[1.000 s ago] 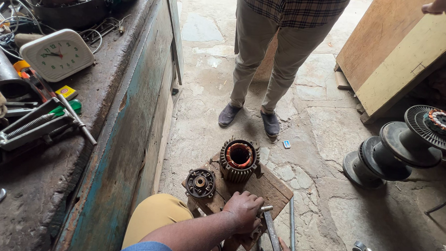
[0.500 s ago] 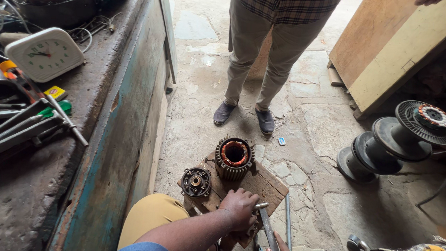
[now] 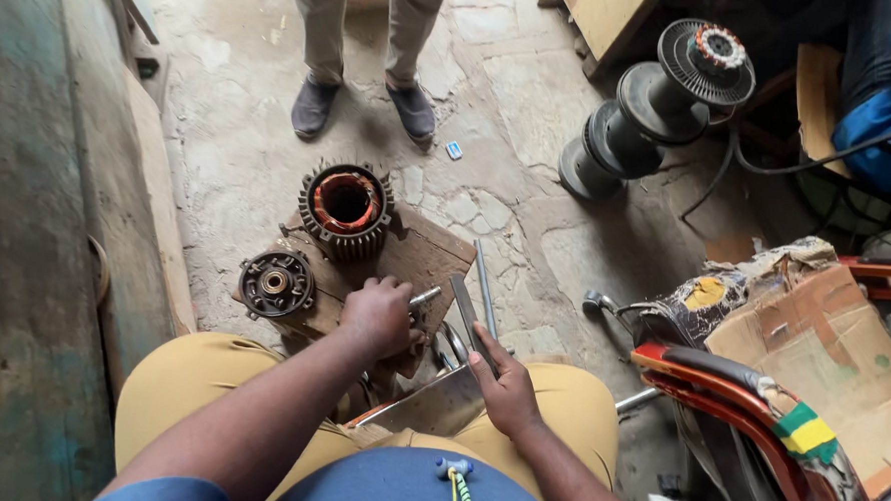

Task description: The person sits on the floor and uses a metal bar to tap a cylindrical motor component resting on a wooden block. The person repeatedly strikes the component while holding it steady with the other hand. A second person stands nearby observing the process.

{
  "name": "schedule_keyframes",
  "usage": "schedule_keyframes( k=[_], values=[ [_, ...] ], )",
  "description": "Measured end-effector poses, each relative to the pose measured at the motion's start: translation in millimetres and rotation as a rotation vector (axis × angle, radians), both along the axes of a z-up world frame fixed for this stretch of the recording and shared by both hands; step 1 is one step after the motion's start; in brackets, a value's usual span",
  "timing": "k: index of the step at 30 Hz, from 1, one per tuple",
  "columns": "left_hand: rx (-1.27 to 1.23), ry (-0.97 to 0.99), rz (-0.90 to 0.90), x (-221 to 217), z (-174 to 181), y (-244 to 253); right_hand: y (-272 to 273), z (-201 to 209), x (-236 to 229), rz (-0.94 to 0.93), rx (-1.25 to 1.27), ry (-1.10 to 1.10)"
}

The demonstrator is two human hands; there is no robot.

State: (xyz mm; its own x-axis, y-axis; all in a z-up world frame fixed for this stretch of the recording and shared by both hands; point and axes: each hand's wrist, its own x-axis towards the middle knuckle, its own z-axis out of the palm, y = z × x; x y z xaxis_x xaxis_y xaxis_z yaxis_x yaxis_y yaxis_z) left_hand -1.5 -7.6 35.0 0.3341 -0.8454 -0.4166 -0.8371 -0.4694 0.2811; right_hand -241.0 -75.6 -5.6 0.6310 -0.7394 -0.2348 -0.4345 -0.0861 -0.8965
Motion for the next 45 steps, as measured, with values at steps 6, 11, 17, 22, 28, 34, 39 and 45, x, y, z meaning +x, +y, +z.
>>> schedule_keyframes(
  k=[6, 11, 17, 22, 28, 34, 39, 45],
  values=[
    [0.027, -0.003, -0.035, -1.0, 5.6, 0.4, 6.3, 15.3, 2.0, 0.089, -0.027, 0.045],
    [-0.018, -0.003, -0.033, -1.0, 4.5, 3.5, 4.1, 14.6, 5.8, 0.124, -0.075, 0.017],
    [0.067, 0.000, -0.054, -0.2, 8.2, 0.1, -1.6, 22.1, 6.5, 0.068, 0.002, 0.063],
    [0.091, -0.006, -0.063, -0.5, 11.1, 0.2, -2.3, 30.4, 6.7, 0.131, 0.015, 0.155],
    [0.095, -0.014, -0.072, -0.3, 13.0, -0.2, 2.7, 36.4, 1.2, 0.163, -0.010, 0.172],
    [0.097, -0.024, -0.078, -0.4, 10.0, 0.5, 4.7, 34.9, -3.1, 0.148, 0.018, 0.194],
    [0.060, -0.034, -0.063, -1.2, 6.2, 0.1, 0.6, 33.2, 1.0, 0.150, -0.008, 0.208],
    [0.007, -0.037, -0.059, -0.5, 1.5, 2.5, -4.1, 36.8, 4.3, 0.197, -0.087, 0.501]
  ],
)
